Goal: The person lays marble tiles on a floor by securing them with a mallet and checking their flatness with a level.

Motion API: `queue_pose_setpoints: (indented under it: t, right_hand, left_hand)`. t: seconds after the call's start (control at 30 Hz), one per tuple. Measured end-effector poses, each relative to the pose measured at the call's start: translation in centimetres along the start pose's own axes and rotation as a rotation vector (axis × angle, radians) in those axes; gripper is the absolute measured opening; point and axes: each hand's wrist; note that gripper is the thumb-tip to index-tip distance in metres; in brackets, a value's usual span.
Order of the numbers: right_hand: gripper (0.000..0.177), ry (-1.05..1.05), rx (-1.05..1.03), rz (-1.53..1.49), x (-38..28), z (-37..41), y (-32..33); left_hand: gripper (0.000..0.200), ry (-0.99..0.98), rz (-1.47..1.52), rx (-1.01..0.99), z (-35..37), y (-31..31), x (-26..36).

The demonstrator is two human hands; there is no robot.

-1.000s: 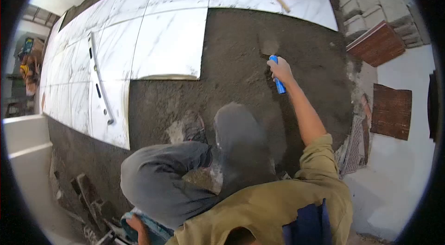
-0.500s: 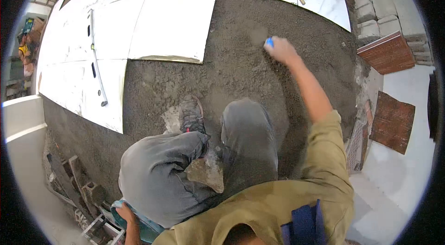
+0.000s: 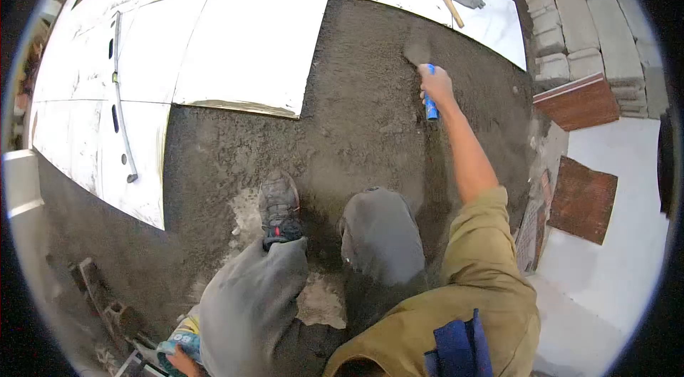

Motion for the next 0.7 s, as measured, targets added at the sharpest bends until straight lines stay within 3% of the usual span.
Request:
queue_pose_setpoints:
  t: [0.03,0.07,0.1,0.13,0.17,0.2,0.27,0.47,0.6,0.67,0.7]
  right_hand:
    - [0.038,-0.085,0.013,-0.278,-0.1,0.3,0.4]
    - [0.038,-0.077,0.003,-0.256,-0.2,-0.5,0.7]
    - [0.037,-0.144,0.058,-0.425,0.2,-1.3,0.5]
    - [0.037,-0.212,0.115,-0.601,0.2,-1.9,-0.1]
    - [0.037,-0.202,0.100,-0.594,-0.2,-3.1,-1.1]
    - [0.038,-0.179,0.084,-0.610,-0.7,-4.0,-2.3]
    - [0.039,-0.084,0.040,-0.627,-2.2,-4.7,-5.0]
    - [0.041,-0.064,-0.081,-0.548,-8.9,-4.5,-10.4]
    - [0.040,-0.031,-0.102,-0.490,-9.7,-4.5,-11.8]
    - [0.038,-0.022,-0.110,-0.458,-10.4,-3.0,-11.9]
    - [0.036,-0.021,-0.118,-0.425,-10.5,-2.6,-12.1]
  left_hand:
    - [0.065,-0.008,0.082,-0.041,0.7,0.5,1.1]
    - [0.065,-0.008,0.165,-0.080,2.3,1.0,2.6]
    - [0.065,-0.005,0.241,-0.113,3.7,1.4,2.7]
    - [0.053,-0.055,0.126,0.057,3.2,0.7,1.6]
    - [0.043,-0.107,0.015,0.230,2.6,-0.2,0.9]
    - [0.043,-0.096,0.017,0.236,3.0,0.2,1.2]
    - [0.062,0.093,0.109,-0.071,4.7,2.2,5.5]
    - [0.062,0.092,0.079,-0.062,5.9,2.8,7.9]
    - [0.070,-0.021,0.243,0.066,4.0,1.2,3.0]
    - [0.074,0.082,-0.033,0.037,4.8,2.0,4.9]
    - [0.074,0.087,-0.034,0.037,5.5,2.0,5.7]
Point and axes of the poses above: each hand's wrist, its own z-axis away from the middle knuckle, its own y-axis out of the back of the hand, x = y × z, and after that the axes turned 7 degrees about -x, right-handed
